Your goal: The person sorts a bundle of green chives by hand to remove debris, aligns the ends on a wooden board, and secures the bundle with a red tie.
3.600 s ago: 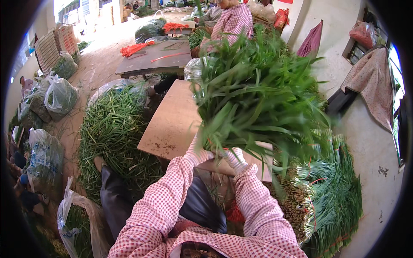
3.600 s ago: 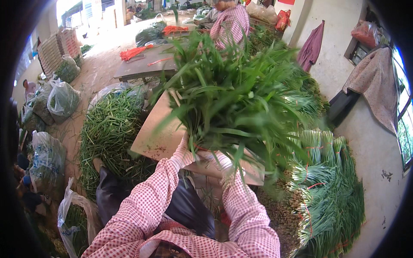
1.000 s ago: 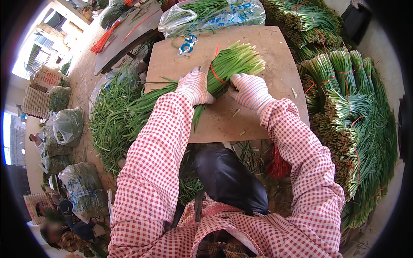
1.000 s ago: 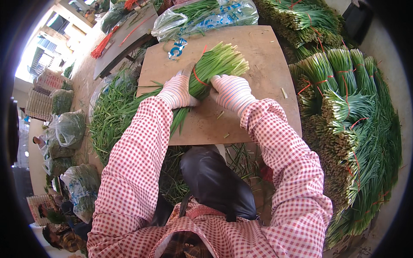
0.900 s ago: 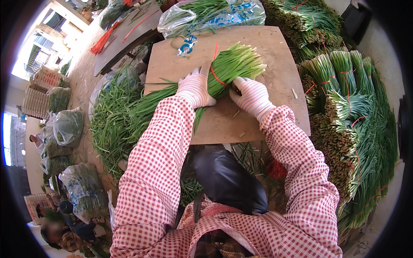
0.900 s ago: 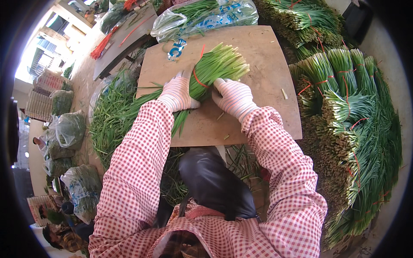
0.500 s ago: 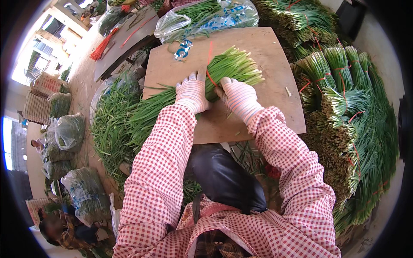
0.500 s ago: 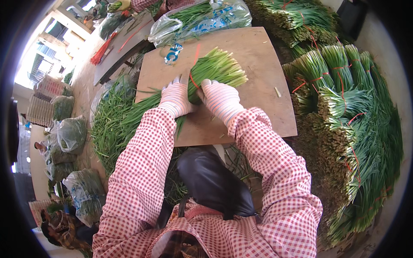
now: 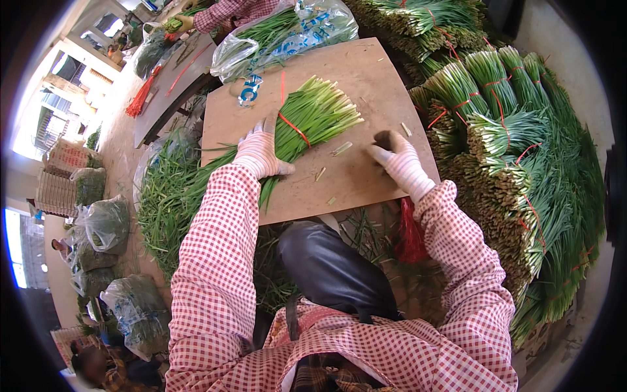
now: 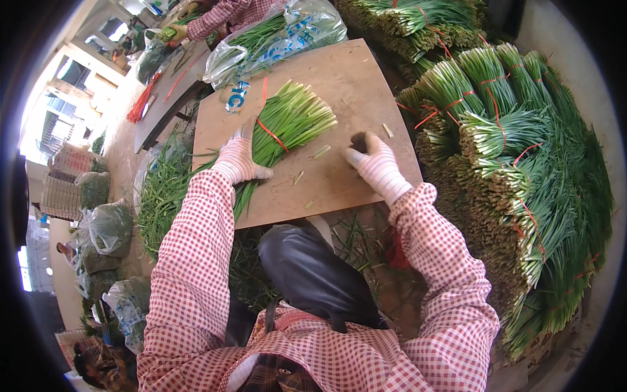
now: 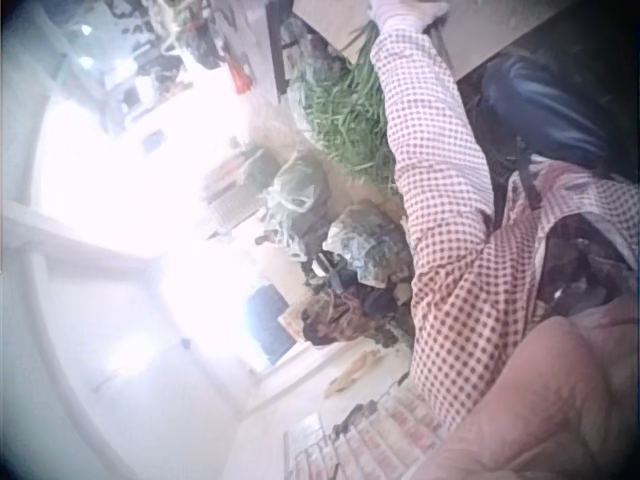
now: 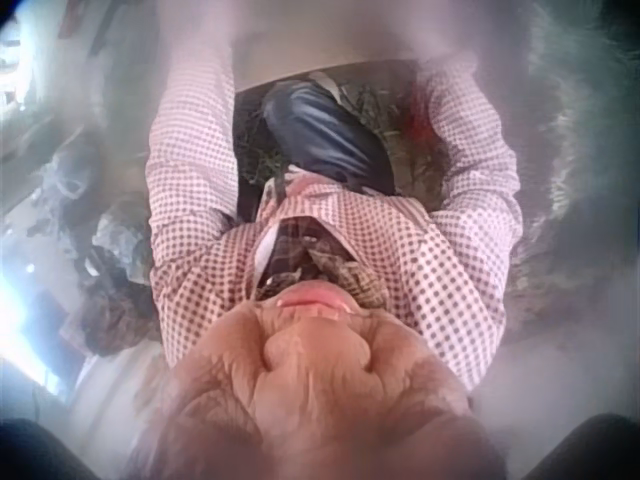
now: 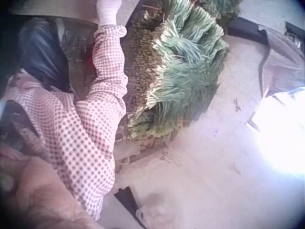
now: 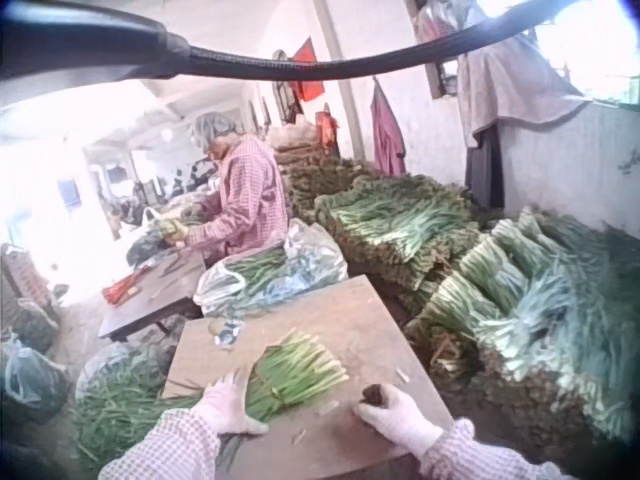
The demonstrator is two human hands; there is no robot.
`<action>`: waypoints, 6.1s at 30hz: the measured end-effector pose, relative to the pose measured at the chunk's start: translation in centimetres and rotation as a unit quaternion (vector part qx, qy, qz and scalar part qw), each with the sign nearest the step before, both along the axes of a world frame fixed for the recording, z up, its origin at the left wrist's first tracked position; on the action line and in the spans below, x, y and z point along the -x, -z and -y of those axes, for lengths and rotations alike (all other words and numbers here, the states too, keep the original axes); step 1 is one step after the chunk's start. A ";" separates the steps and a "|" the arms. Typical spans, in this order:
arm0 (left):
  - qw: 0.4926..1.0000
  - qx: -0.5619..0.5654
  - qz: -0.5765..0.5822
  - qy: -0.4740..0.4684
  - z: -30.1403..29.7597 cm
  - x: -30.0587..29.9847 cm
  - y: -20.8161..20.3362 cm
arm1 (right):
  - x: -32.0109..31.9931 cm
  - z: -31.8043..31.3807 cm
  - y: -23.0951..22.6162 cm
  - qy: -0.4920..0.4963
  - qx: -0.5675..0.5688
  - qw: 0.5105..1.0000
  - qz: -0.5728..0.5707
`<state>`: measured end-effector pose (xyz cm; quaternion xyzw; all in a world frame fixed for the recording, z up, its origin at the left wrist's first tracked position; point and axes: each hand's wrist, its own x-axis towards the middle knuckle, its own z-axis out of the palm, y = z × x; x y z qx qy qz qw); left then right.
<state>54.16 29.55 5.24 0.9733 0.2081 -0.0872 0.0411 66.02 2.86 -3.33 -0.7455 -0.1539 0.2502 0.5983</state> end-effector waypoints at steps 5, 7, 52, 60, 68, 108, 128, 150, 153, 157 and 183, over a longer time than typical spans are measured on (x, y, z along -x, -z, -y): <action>0.997 0.037 -0.062 -0.015 -0.1 -2.1 -2.2 | -0.3 -5.2 -1.4 -0.088 0.090 0.987 0.104; 0.999 0.006 -0.033 -0.005 1.3 -3.3 -1.8 | -1.0 -6.9 -0.6 -0.092 0.098 0.982 0.134; 0.981 0.176 0.059 0.055 -3.6 -5.0 1.2 | -5.5 -8.8 0.8 -0.116 0.029 0.976 0.179; 0.992 0.113 0.045 0.047 -2.8 -4.0 0.2 | -7.5 -7.4 0.7 -0.127 -0.002 0.971 0.204; 0.993 -0.076 0.076 0.046 3.4 -1.5 0.2 | -9.6 -4.2 0.2 -0.049 -0.251 0.952 -0.170; 0.969 -0.095 0.227 -0.034 7.6 5.1 4.3 | -0.3 -4.2 -8.9 -0.224 0.229 0.833 0.452; 0.964 -0.106 0.244 -0.030 8.0 5.7 4.8 | -9.1 1.6 -12.9 -0.050 0.399 0.784 0.473; 0.959 -0.054 0.237 -0.144 5.3 13.3 5.8 | 2.5 -9.5 -13.5 -0.313 0.445 0.658 0.521; 0.957 -0.052 0.246 -0.147 5.3 13.9 6.0 | 2.8 -9.2 -15.8 -0.304 0.483 0.628 0.529; 0.960 -0.049 0.233 -0.147 5.1 14.4 5.8 | 0.9 -5.5 -18.1 -0.272 0.486 0.654 0.512; 0.963 -0.051 0.245 -0.104 3.5 16.1 7.2 | 1.1 -22.9 -25.3 -0.246 0.044 0.615 0.748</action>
